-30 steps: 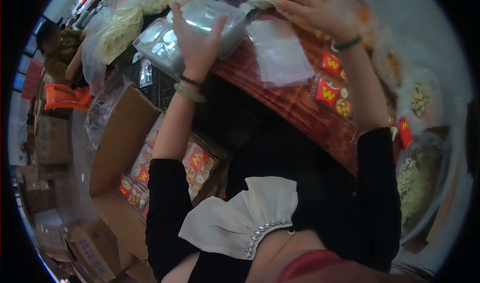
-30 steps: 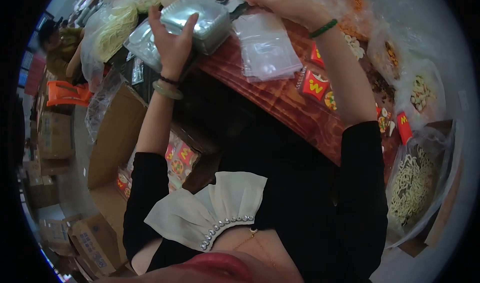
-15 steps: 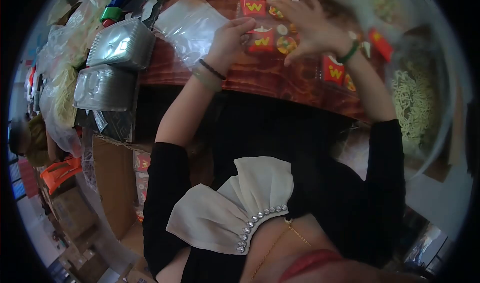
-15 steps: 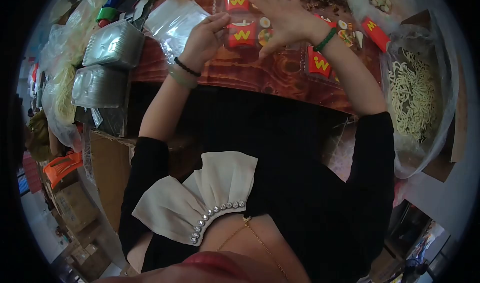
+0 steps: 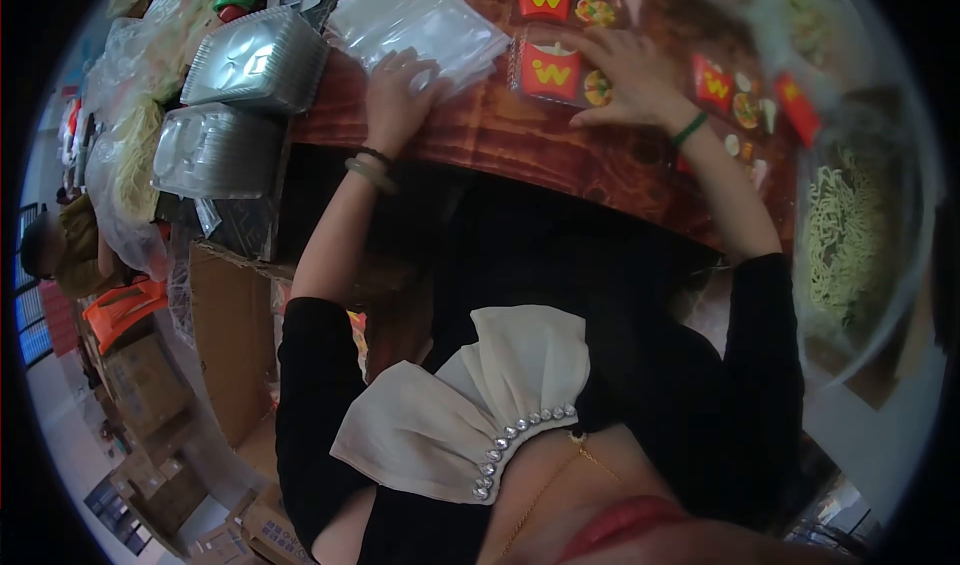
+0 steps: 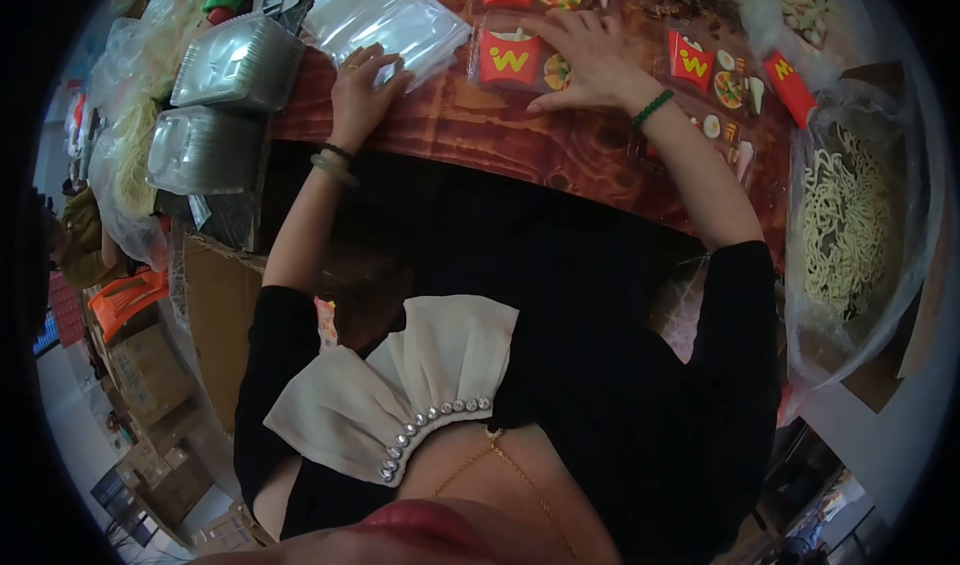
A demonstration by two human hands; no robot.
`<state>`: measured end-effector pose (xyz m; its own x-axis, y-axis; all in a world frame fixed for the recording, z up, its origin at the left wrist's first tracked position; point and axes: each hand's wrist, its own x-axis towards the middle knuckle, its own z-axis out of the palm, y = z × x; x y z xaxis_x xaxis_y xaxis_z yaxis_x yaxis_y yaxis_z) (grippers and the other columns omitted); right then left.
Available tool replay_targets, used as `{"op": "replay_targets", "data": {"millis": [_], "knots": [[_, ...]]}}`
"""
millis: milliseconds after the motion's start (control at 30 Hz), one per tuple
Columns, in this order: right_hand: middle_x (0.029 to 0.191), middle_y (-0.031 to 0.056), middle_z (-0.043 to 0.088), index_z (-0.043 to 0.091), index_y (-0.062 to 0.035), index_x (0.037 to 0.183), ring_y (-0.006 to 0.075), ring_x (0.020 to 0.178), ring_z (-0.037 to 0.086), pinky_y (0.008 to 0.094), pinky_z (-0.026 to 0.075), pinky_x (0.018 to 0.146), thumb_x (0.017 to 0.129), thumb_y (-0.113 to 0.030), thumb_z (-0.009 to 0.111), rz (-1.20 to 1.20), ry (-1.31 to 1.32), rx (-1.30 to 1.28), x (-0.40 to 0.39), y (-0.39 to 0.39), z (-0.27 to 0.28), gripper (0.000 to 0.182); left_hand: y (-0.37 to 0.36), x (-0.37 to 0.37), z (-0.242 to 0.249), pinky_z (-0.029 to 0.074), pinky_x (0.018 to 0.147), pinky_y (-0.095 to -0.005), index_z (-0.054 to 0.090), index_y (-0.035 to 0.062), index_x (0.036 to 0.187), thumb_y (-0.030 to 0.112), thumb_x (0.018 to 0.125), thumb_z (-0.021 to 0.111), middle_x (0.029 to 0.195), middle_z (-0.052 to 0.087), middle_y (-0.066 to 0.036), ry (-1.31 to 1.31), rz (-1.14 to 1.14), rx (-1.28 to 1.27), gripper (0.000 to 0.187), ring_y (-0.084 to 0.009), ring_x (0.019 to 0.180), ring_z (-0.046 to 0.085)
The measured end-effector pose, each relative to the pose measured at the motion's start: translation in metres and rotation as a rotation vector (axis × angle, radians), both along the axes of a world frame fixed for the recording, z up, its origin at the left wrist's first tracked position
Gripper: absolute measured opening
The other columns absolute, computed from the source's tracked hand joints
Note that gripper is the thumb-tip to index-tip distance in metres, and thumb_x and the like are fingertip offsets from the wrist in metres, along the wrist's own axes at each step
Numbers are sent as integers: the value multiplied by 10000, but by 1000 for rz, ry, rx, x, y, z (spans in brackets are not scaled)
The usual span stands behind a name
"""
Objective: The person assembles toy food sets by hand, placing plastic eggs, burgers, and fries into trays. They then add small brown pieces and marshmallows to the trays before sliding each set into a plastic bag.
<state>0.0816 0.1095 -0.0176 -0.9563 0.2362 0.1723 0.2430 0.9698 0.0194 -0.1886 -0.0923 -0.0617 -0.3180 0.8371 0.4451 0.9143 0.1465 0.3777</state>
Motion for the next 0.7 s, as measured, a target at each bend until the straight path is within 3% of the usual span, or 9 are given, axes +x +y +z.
{"op": "replay_targets", "data": {"millis": [133, 367, 433, 567, 633, 700], "knots": [[1348, 128, 375, 354, -240, 1378, 310, 1269, 324, 501, 223, 1027, 608, -704, 652, -62, -12, 4, -2, -3, -1, 947, 2, 0, -1, 452, 870, -371, 712, 117, 900, 238, 765, 701, 1055, 650, -93, -10, 30, 81, 181, -293, 1028, 569], [1376, 117, 361, 330, -270, 1396, 311, 1284, 313, 512, 207, 1046, 630, -712, 622, -19, -22, -28, -3, 0, 1, 931, 10, 6, 9, 458, 828, -380, 696, 108, 947, 212, 791, 669, 1038, 653, -98, 62, 61, 27, 189, -294, 957, 579], [1394, 114, 349, 331, -281, 1395, 315, 1294, 307, 514, 206, 1049, 630, -722, 612, -13, -62, -15, -1, 5, 0, 927, 10, 9, 9, 466, 796, -390, 692, 125, 927, 204, 752, 659, 1003, 654, -115, 47, 36, 179, 196, -331, 922, 579], [1405, 121, 337, 325, -289, 1398, 320, 1302, 301, 516, 211, 1048, 627, -723, 615, 10, -100, -27, 1, 5, -3, 932, 1, 3, -5, 463, 802, -386, 698, 120, 906, 207, 738, 674, 1002, 653, -120, 104, 6, 159, 190, -330, 935, 573], [1406, 130, 336, 323, -291, 1399, 328, 1302, 298, 516, 213, 1045, 630, -727, 612, 37, -55, -85, -1, -1, -6, 930, -1, -2, -8, 459, 821, -368, 706, 107, 908, 244, 769, 699, 1035, 656, -67, -37, 10, 123, 195, -258, 1008, 557], [1406, 135, 335, 323, -290, 1400, 331, 1300, 299, 512, 217, 1043, 634, -728, 608, 45, -48, -77, -2, -3, -9, 927, 1, -6, -8, 464, 809, -365, 708, 107, 887, 234, 774, 692, 1016, 661, -61, -48, 11, 138, 171, -256, 988, 565]]}}
